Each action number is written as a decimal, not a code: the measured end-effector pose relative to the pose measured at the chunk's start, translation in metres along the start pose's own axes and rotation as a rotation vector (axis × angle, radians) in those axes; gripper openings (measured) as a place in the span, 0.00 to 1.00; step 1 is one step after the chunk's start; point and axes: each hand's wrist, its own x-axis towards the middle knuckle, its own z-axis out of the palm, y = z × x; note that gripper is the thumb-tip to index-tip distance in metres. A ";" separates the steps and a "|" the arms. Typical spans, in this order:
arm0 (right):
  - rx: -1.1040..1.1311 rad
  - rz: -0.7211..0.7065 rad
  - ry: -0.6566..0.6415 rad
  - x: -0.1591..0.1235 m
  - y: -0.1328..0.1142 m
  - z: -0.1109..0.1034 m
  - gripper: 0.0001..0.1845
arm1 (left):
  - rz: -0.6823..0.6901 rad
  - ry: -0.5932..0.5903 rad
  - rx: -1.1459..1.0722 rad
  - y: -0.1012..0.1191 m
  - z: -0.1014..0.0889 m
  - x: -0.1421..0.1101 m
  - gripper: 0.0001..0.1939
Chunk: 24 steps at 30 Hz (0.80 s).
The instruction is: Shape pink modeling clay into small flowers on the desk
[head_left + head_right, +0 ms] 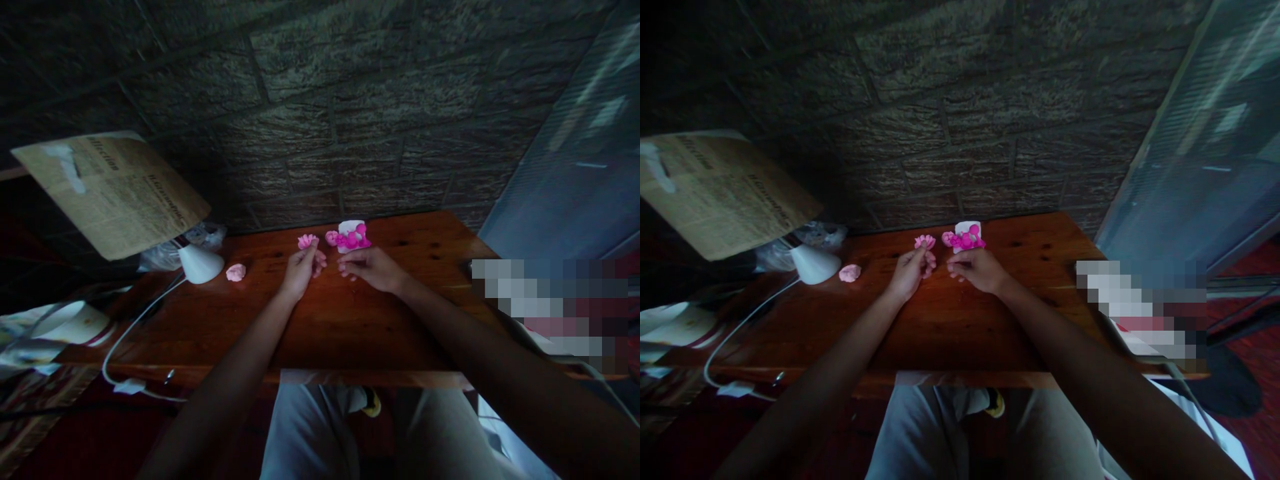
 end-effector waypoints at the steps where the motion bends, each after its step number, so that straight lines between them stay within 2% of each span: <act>1: 0.008 0.006 -0.015 -0.001 -0.001 0.000 0.17 | -0.001 0.000 0.003 0.000 0.000 0.000 0.31; 6: -0.005 -0.008 -0.047 -0.004 -0.010 0.003 0.21 | -0.006 0.002 0.003 -0.003 -0.001 0.002 0.30; 13: -0.116 -0.112 0.013 -0.001 -0.003 0.001 0.19 | 0.014 0.017 0.002 -0.003 -0.001 0.000 0.32; 21: -0.143 -0.063 0.051 -0.001 0.000 -0.002 0.20 | 0.029 -0.010 0.015 -0.006 -0.002 0.003 0.33; 24: -0.146 -0.088 0.070 0.000 0.000 -0.004 0.18 | 0.041 -0.020 0.022 -0.008 -0.002 0.005 0.33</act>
